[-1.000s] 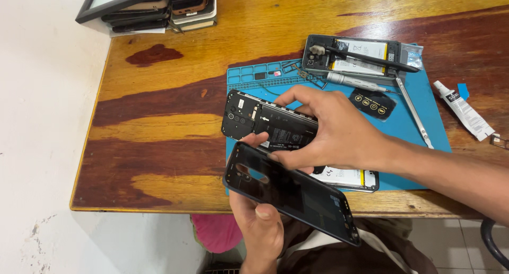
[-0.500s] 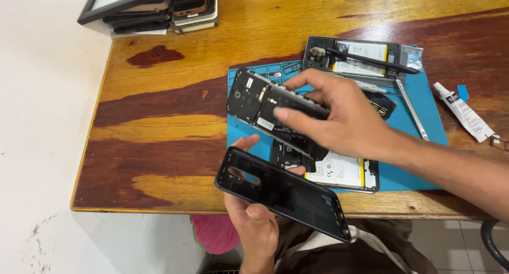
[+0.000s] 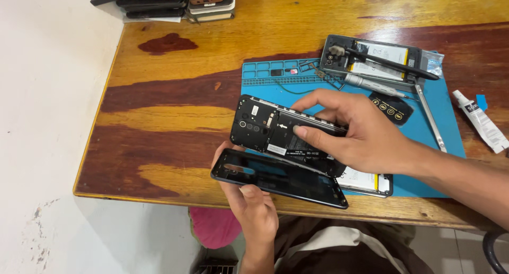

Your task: The person assembles a smartphone by placing the battery into the chassis and closing the back cover. They then power on the device, swipe through the home screen, and insert a SIM card tray. The person continues to navigate the interface and test the phone's responsiveness.

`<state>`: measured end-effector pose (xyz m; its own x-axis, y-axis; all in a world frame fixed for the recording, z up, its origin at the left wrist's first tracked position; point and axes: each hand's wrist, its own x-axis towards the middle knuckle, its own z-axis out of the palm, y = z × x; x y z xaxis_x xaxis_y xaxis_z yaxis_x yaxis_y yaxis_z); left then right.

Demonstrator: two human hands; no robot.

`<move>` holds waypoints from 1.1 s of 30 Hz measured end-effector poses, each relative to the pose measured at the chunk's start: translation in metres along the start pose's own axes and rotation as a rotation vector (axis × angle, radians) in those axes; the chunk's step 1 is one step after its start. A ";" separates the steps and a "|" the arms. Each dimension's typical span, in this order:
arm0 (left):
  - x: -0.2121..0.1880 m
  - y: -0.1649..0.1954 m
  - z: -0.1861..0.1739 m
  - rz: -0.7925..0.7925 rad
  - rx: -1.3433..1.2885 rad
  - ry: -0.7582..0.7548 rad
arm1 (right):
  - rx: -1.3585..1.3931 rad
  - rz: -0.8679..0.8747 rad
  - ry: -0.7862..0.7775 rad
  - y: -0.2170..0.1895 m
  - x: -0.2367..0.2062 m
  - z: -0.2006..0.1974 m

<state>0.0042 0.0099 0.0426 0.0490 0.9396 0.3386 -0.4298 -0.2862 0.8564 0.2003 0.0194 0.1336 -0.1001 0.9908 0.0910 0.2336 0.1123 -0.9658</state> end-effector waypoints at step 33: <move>0.006 -0.012 0.014 -0.099 -0.086 0.012 | -0.139 -0.152 -0.043 0.018 0.012 -0.016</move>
<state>0.0223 0.0161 0.0401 0.0845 0.9649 0.2487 -0.4988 -0.1751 0.8489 0.2187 0.0348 0.1212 -0.1853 0.9578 0.2196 0.3438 0.2725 -0.8986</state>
